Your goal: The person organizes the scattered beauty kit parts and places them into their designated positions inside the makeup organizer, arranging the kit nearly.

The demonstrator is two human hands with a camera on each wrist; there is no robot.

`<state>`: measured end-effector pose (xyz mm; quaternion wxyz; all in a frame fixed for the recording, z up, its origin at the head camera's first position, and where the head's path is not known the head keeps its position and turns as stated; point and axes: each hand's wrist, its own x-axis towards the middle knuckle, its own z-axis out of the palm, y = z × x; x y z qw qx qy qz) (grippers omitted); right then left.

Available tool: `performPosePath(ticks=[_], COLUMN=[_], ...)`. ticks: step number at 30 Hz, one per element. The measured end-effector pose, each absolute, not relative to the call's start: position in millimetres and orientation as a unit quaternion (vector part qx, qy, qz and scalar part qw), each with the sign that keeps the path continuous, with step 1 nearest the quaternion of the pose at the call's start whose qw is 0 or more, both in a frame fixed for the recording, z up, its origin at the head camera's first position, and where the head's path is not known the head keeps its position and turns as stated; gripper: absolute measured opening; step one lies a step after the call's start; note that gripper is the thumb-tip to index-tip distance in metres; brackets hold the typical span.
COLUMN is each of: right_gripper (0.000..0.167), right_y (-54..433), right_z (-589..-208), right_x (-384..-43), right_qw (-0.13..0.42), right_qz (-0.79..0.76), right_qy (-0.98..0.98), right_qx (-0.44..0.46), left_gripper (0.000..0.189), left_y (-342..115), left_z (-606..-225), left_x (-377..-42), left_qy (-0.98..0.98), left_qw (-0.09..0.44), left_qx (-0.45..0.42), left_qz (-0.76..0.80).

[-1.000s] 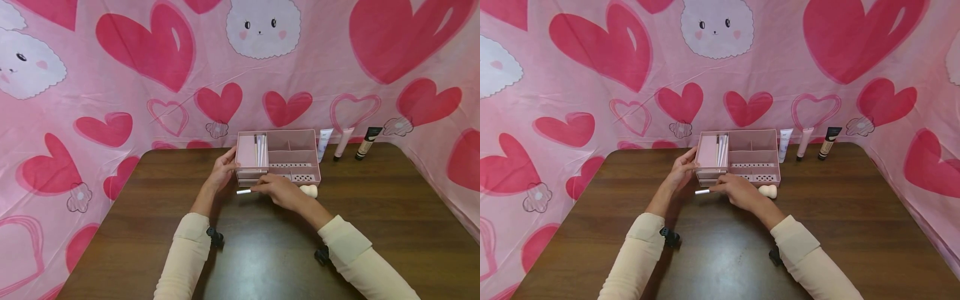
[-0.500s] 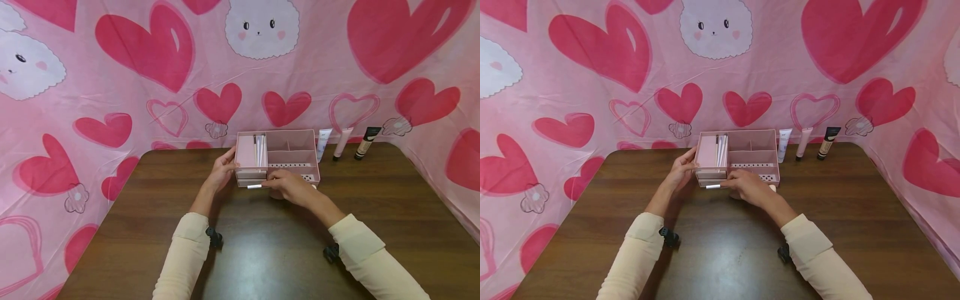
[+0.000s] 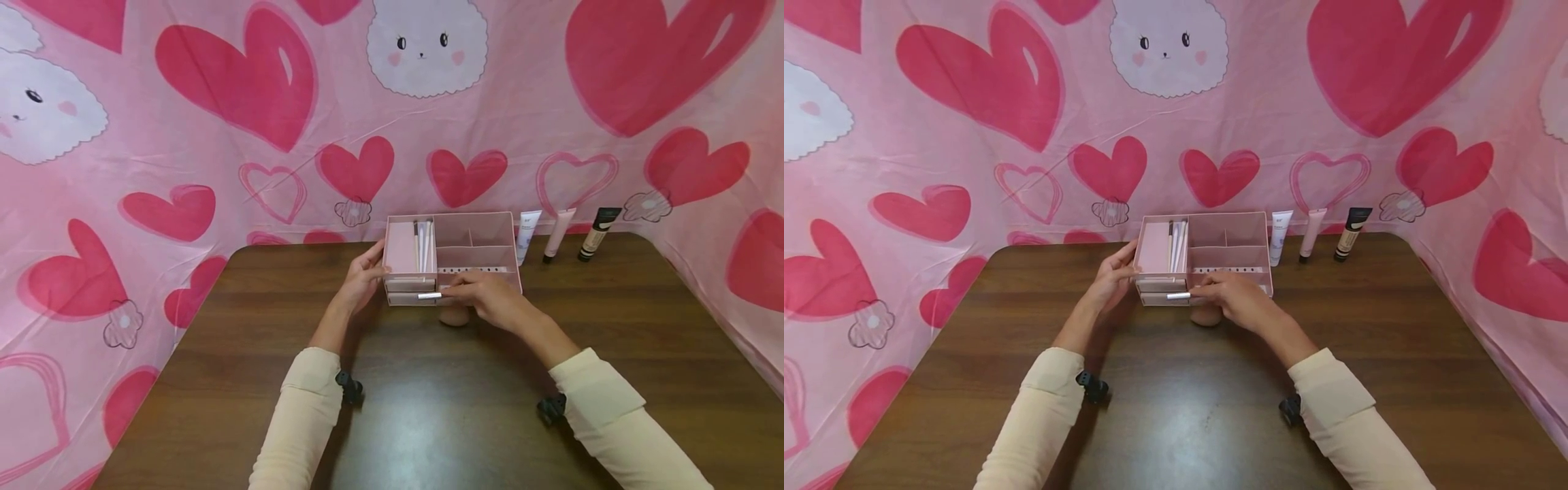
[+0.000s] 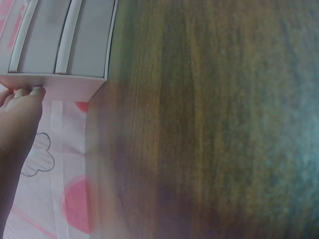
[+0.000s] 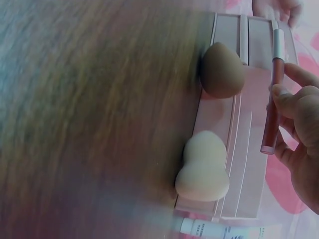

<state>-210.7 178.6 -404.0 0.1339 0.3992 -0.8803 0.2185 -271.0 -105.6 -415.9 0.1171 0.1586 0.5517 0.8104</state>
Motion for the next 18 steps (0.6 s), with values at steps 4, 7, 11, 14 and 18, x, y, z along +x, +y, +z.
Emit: performPosePath(ticks=[4, 7, 11, 14, 18], right_gripper=[0.054, 0.047, 0.041, 0.042, 0.044], right_y=[185.0, 188.4, 192.2, 195.2, 200.3], right_z=[-402.9, -401.7, -402.2, -403.1, -402.3], right_x=[-210.2, -210.4, -211.0, -211.4, -211.8], right_qw=[0.133, 0.132, 0.147, 0.16, 0.159], right_qz=[0.219, 0.224, 0.227, 0.227, 0.228], right_qy=[-0.884, -0.889, -0.889, -0.887, -0.892], right_qx=[0.39, 0.376, 0.368, 0.369, 0.355], left_gripper=[0.074, 0.074, 0.074, 0.073, 0.073], left_y=[-105.8, -105.6, -105.2, -105.4, -105.7], left_z=[-416.8, -418.3, -419.0, -418.9, -418.6], left_x=[-271.7, -272.3, -272.9, -272.9, -272.7], left_qy=[0.556, 0.55, 0.542, 0.546, 0.55], left_qw=[0.118, 0.116, 0.114, 0.113, 0.114], left_qx=[0.156, 0.159, 0.163, 0.161, 0.158], left_qz=[0.808, 0.811, 0.816, 0.815, 0.812])
